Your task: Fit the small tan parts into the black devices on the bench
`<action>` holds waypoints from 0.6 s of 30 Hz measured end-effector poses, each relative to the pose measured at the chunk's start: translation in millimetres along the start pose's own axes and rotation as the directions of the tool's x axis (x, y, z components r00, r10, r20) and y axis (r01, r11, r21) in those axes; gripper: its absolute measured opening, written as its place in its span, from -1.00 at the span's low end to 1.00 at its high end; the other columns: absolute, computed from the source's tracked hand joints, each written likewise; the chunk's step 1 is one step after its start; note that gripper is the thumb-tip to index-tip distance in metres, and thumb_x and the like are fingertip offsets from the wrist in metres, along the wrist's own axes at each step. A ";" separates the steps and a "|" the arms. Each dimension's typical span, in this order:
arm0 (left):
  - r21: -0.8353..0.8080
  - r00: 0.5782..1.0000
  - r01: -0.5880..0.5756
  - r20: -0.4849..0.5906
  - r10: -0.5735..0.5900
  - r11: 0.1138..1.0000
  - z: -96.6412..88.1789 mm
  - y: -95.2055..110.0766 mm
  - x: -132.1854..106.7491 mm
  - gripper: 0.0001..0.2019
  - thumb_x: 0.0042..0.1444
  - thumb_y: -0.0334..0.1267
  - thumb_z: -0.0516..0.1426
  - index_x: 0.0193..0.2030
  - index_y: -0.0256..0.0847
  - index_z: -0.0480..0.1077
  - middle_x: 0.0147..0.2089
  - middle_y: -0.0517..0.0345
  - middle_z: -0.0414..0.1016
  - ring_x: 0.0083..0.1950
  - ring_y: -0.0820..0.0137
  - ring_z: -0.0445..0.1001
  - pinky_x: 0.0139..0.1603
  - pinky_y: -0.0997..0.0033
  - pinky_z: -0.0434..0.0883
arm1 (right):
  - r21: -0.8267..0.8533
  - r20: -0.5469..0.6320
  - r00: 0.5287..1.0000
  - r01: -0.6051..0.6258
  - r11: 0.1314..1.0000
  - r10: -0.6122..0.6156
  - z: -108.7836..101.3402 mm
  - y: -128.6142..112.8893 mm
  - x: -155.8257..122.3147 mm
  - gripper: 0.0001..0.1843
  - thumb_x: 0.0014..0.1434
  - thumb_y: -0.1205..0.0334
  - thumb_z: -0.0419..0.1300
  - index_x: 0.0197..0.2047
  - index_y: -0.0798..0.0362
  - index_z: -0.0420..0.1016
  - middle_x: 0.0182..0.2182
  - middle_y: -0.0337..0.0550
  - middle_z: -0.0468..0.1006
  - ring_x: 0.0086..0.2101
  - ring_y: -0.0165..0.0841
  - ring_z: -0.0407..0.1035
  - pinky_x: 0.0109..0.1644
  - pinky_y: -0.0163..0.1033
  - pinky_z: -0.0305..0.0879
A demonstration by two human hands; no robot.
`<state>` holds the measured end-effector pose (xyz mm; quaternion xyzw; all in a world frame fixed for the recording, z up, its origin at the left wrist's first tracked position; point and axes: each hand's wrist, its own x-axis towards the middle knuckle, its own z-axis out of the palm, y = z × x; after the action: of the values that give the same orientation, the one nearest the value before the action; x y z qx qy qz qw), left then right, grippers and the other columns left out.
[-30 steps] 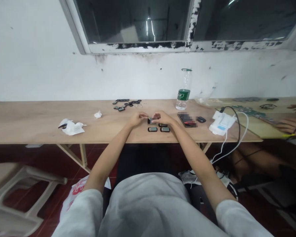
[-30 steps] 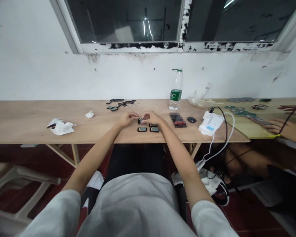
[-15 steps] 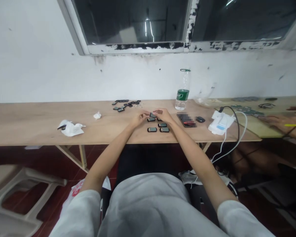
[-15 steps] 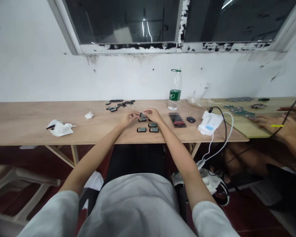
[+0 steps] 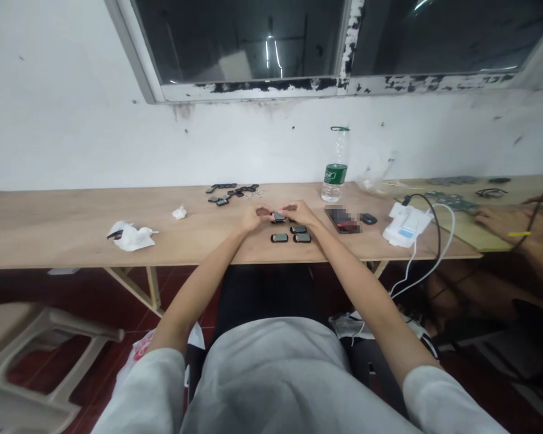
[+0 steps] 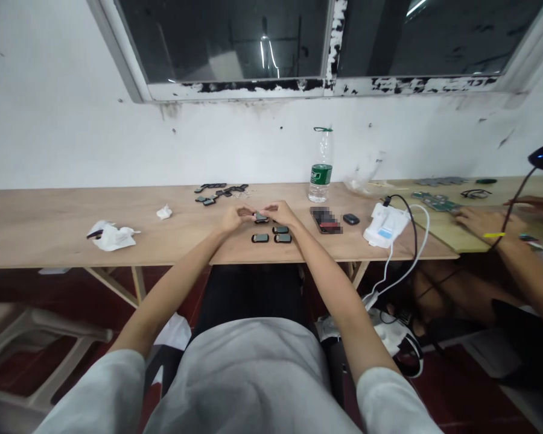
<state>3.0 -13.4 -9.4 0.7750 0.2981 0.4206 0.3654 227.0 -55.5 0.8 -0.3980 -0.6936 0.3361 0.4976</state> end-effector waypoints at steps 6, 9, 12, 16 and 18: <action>0.132 0.992 -0.007 0.125 -0.010 0.991 -1.8 9.4 -9.2 -0.60 -0.10 0.00 0.43 -0.22 -0.21 0.54 -0.21 0.09 0.64 -0.21 0.29 0.56 -0.14 0.29 0.48 | -0.050 0.118 0.992 0.039 0.998 -0.033 3.5 10.0 1.1 -0.60 0.00 -0.04 0.45 -0.26 0.15 0.72 -0.31 -0.03 0.74 -0.29 -0.21 0.58 -0.22 -0.23 0.45; 0.231 0.988 -0.045 0.154 0.009 0.972 -0.7 12.1 -10.5 -0.56 -0.14 -0.01 0.45 -0.18 -0.21 0.55 -0.23 0.12 0.61 -0.28 0.35 0.50 -0.23 0.37 0.43 | -0.091 0.134 0.991 0.027 0.995 -0.015 4.3 13.6 0.0 -0.59 0.01 -0.06 0.44 -0.26 0.14 0.72 -0.31 -0.02 0.74 -0.31 -0.22 0.57 -0.25 -0.24 0.44; 0.285 0.980 -0.062 0.200 0.004 0.956 0.0 11.4 -10.4 -0.54 -0.16 -0.03 0.46 -0.16 -0.23 0.56 -0.22 0.10 0.60 -0.34 0.40 0.45 -0.31 0.41 0.39 | -0.168 0.186 0.982 0.072 0.983 -0.040 3.3 15.6 -0.7 -0.61 0.05 -0.07 0.41 -0.27 0.13 0.72 -0.35 -0.05 0.72 -0.37 -0.27 0.52 -0.28 -0.26 0.40; 0.347 0.966 -0.139 0.254 0.050 0.928 -0.2 10.7 -10.5 -0.63 -0.01 -0.02 0.40 -0.16 -0.24 0.59 -0.20 0.06 0.60 -0.32 0.37 0.46 -0.26 0.38 0.41 | -0.301 0.175 0.978 0.164 0.939 -0.115 -4.3 8.1 0.3 -0.60 0.16 -0.07 0.30 -0.35 0.14 0.69 -0.48 -0.11 0.64 -0.45 -0.32 0.42 -0.36 -0.28 0.28; 0.376 0.958 -0.182 0.276 0.078 0.908 -0.8 12.1 -10.2 -0.66 0.03 -0.01 0.38 -0.18 -0.23 0.61 -0.19 0.05 0.59 -0.28 0.34 0.49 -0.22 0.35 0.44 | -0.324 0.122 0.980 0.190 0.927 -0.159 -12.7 -2.0 -0.7 -0.59 0.19 -0.06 0.27 -0.40 0.15 0.67 -0.47 -0.10 0.62 -0.43 -0.31 0.42 -0.34 -0.27 0.29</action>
<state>-0.6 -27.7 -3.6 0.8987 0.2752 0.2719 0.2064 238.9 -56.2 5.7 -0.3969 -0.7957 0.1865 0.4178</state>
